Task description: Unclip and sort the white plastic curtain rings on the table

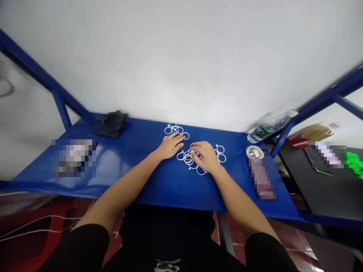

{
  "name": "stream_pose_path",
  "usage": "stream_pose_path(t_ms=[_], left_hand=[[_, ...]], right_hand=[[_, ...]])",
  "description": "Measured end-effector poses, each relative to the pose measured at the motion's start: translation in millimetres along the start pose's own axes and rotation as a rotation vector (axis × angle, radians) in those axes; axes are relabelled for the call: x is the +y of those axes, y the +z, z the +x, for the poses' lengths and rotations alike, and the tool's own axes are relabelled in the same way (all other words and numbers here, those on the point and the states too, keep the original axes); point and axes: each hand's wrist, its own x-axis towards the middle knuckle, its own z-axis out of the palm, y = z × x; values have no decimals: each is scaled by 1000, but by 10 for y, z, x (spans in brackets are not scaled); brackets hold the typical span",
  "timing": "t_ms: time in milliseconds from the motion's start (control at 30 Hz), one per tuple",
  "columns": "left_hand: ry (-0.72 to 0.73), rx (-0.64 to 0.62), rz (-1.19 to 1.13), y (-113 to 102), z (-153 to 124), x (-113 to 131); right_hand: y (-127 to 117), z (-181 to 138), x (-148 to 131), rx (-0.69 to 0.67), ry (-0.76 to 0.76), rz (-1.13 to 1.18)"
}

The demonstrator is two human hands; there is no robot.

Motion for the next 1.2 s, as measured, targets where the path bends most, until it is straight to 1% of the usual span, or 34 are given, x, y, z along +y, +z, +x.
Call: stream_pose_path(t_ms=[67, 133, 267, 367, 467, 533, 633, 733, 900, 1067, 1200], left_hand=[[4, 9, 23, 11, -17, 7], [-4, 47, 46, 21, -30, 12], [-108, 144, 46, 21, -37, -10], [-194, 174, -25, -10, -41, -58], [-218, 207, -51, -58, -58, -122], [-244, 214, 0, -83, -73, -167], [-304, 176, 91, -93, -91, -214], [-282, 149, 132, -84, -104, -212], [-211, 185, 195, -79, -119, -158], [-186, 216, 147, -78, -114, -149], [-165, 281, 99, -115, -105, -104]], right_hand=[[-14, 2, 9, 18, 0, -3], [-37, 3, 18, 38, 6, -8], [-69, -1, 29, 32, 35, -9], [-68, -6, 27, 29, 47, 0], [-67, -12, 23, 23, 53, 11], [-73, -17, 24, 17, 56, 12], [-83, -24, 31, 27, 53, 13], [-82, -27, 36, 43, 39, 16], [-73, -22, 27, 17, 35, 20], [-69, -17, 26, 21, 34, 17], [-59, -27, 49, 9, 55, 16]])
